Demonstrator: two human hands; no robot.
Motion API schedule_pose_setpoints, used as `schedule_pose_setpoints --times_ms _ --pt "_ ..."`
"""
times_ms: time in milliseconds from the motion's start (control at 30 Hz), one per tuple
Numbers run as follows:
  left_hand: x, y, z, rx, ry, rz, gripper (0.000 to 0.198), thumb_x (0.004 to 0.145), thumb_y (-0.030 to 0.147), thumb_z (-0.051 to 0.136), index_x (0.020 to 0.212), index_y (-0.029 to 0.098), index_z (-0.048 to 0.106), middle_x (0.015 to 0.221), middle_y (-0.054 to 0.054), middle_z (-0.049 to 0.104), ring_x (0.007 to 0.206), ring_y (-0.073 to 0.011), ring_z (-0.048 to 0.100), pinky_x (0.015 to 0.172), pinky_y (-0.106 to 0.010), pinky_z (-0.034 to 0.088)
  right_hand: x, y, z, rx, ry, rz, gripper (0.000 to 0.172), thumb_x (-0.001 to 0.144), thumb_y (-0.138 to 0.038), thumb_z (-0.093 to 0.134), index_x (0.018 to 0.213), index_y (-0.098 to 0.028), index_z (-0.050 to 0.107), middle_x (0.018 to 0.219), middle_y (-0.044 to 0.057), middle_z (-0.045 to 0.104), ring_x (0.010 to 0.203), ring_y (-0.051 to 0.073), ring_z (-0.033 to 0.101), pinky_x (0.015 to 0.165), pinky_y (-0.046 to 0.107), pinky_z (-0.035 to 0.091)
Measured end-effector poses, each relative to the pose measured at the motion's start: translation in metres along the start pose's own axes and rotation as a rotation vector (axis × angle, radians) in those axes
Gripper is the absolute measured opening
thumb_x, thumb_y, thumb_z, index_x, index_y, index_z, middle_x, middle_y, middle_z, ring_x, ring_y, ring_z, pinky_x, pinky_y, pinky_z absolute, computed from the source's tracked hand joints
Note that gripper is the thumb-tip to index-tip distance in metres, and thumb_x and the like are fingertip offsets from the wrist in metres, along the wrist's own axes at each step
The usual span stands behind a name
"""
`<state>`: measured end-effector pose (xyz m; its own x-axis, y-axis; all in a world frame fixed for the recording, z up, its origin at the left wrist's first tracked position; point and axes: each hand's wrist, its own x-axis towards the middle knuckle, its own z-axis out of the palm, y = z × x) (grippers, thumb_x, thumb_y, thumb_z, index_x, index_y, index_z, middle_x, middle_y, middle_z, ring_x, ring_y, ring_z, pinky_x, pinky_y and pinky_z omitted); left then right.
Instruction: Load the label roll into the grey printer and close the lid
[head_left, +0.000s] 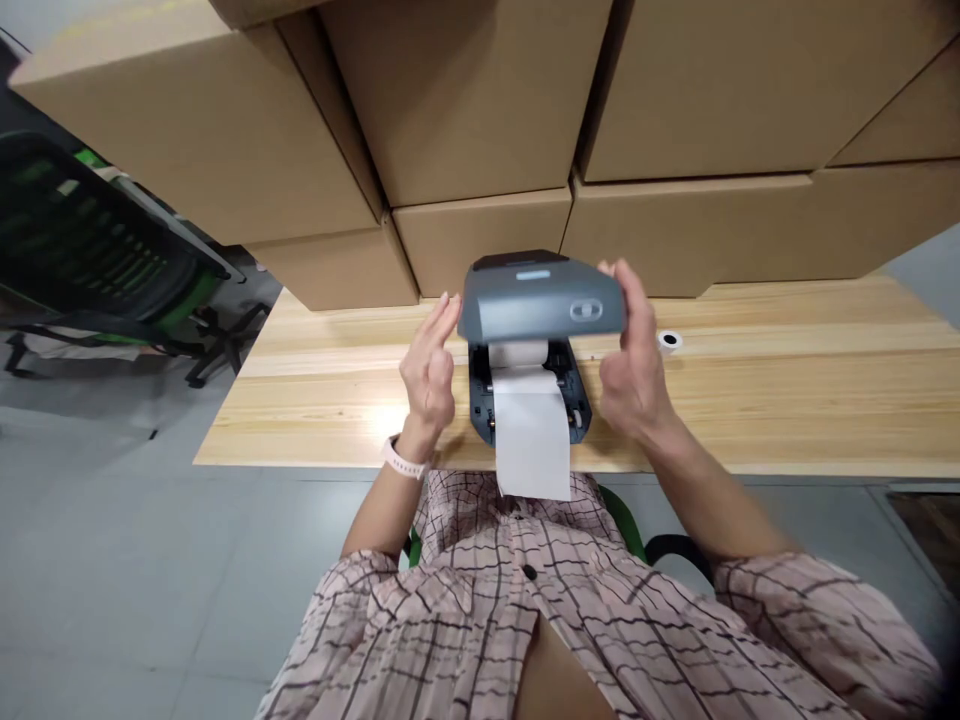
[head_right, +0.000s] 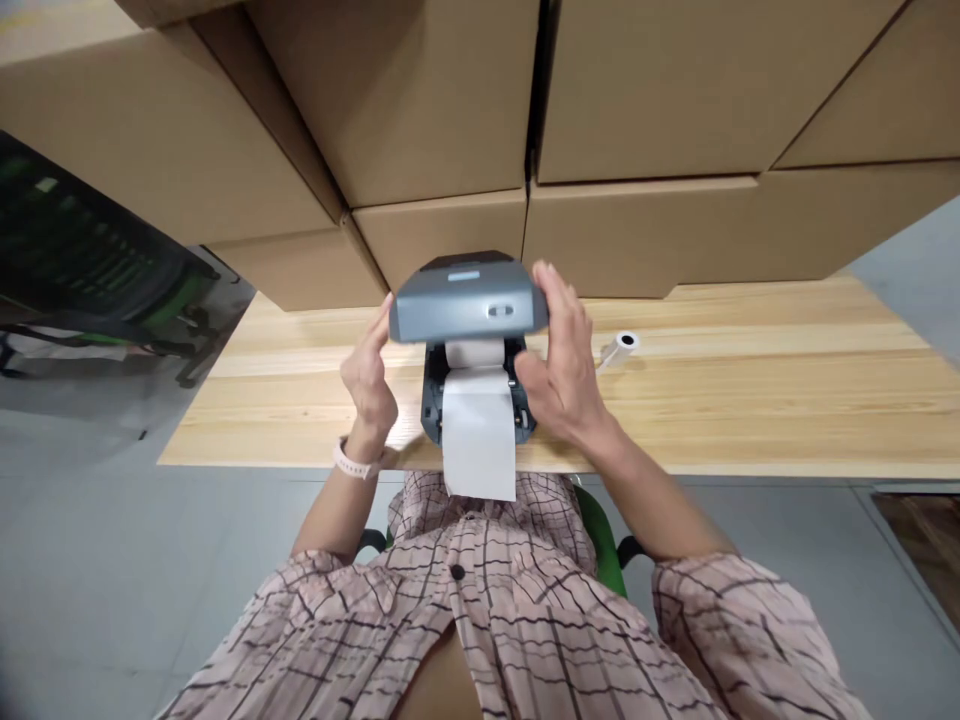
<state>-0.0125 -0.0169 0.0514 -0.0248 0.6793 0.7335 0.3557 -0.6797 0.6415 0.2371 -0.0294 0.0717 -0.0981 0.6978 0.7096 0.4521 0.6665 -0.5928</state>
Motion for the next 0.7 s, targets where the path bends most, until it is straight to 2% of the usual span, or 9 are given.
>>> schedule_pose_setpoints --times_ms 67,133,233,333,433,533,600,700 --pt "0.025 -0.025 0.004 -0.024 -0.016 -0.066 0.052 0.110 0.060 0.040 0.145 0.034 0.068 0.149 -0.007 0.070 0.148 -0.0283 0.059 0.127 -0.054 0.045 0.039 0.008 0.005 -0.073 0.060 -0.079 0.079 0.107 -0.073 0.033 0.167 -0.022 0.034 0.170 0.017 0.045 0.162 0.033 0.038 0.134 0.063 0.029" --pt "0.038 -0.049 0.011 -0.090 -0.029 -0.187 0.060 0.103 0.068 0.053 0.145 0.029 0.066 0.150 -0.012 0.069 0.147 -0.0300 0.060 0.125 -0.053 0.047 0.075 0.018 0.013 -0.114 0.109 -0.110 0.075 0.109 -0.072 0.030 0.166 -0.023 0.034 0.168 0.016 0.047 0.158 0.030 0.045 0.131 0.059 0.035" --pt "0.036 -0.076 0.018 -0.234 -0.164 -0.403 0.086 0.087 0.077 0.070 0.155 0.026 0.056 0.168 -0.016 0.052 0.159 -0.0349 0.047 0.130 -0.056 0.039 0.116 0.034 0.023 -0.188 0.084 -0.089 0.071 0.111 -0.070 0.020 0.169 -0.030 0.027 0.172 0.009 0.042 0.160 0.027 0.042 0.130 0.053 0.038" --pt "0.026 -0.084 0.014 -0.371 -0.365 -0.574 0.105 0.079 0.074 0.081 0.166 0.030 0.042 0.177 -0.014 0.037 0.166 -0.0356 0.032 0.135 -0.059 0.029 0.143 0.050 0.031 -0.251 0.056 -0.053 0.073 0.111 -0.068 0.018 0.171 -0.027 0.019 0.176 0.006 0.037 0.166 0.022 0.030 0.134 0.047 0.031" --pt "0.021 -0.078 0.006 -0.449 -0.504 -0.623 0.120 0.074 0.066 0.089 0.172 0.033 0.029 0.178 -0.013 0.034 0.167 -0.0348 0.030 0.134 -0.059 0.033 0.163 0.066 0.039 -0.258 0.035 -0.011 0.075 0.111 -0.065 0.019 0.171 -0.021 0.012 0.178 0.009 0.033 0.165 0.016 0.029 0.135 0.040 0.027" --pt "0.021 -0.073 0.002 -0.434 -0.557 -0.591 0.124 0.070 0.059 0.094 0.172 0.037 0.027 0.179 -0.011 0.031 0.164 -0.0375 0.037 0.125 -0.059 0.046 0.174 0.075 0.043 -0.254 0.009 0.006 0.075 0.112 -0.065 0.016 0.170 -0.019 0.013 0.179 0.012 0.031 0.161 0.017 0.038 0.131 0.040 0.033" --pt "0.020 -0.073 0.002 -0.403 -0.565 -0.562 0.124 0.069 0.058 0.095 0.171 0.040 0.028 0.177 -0.012 0.036 0.157 -0.0395 0.048 0.118 -0.060 0.054 0.172 0.072 0.039 -0.232 0.031 -0.018 0.074 0.112 -0.066 0.024 0.169 -0.019 0.016 0.177 0.014 0.033 0.160 0.019 0.041 0.130 0.043 0.036" --pt "0.018 -0.076 0.005 -0.379 -0.574 -0.531 0.124 0.071 0.055 0.093 0.173 0.038 0.025 0.175 -0.014 0.039 0.150 -0.0392 0.056 0.111 -0.057 0.058 0.151 0.054 0.026 -0.262 0.139 -0.155 0.070 0.110 -0.061 0.047 0.166 -0.022 0.028 0.174 0.014 0.040 0.158 0.024 0.042 0.129 0.048 0.039"
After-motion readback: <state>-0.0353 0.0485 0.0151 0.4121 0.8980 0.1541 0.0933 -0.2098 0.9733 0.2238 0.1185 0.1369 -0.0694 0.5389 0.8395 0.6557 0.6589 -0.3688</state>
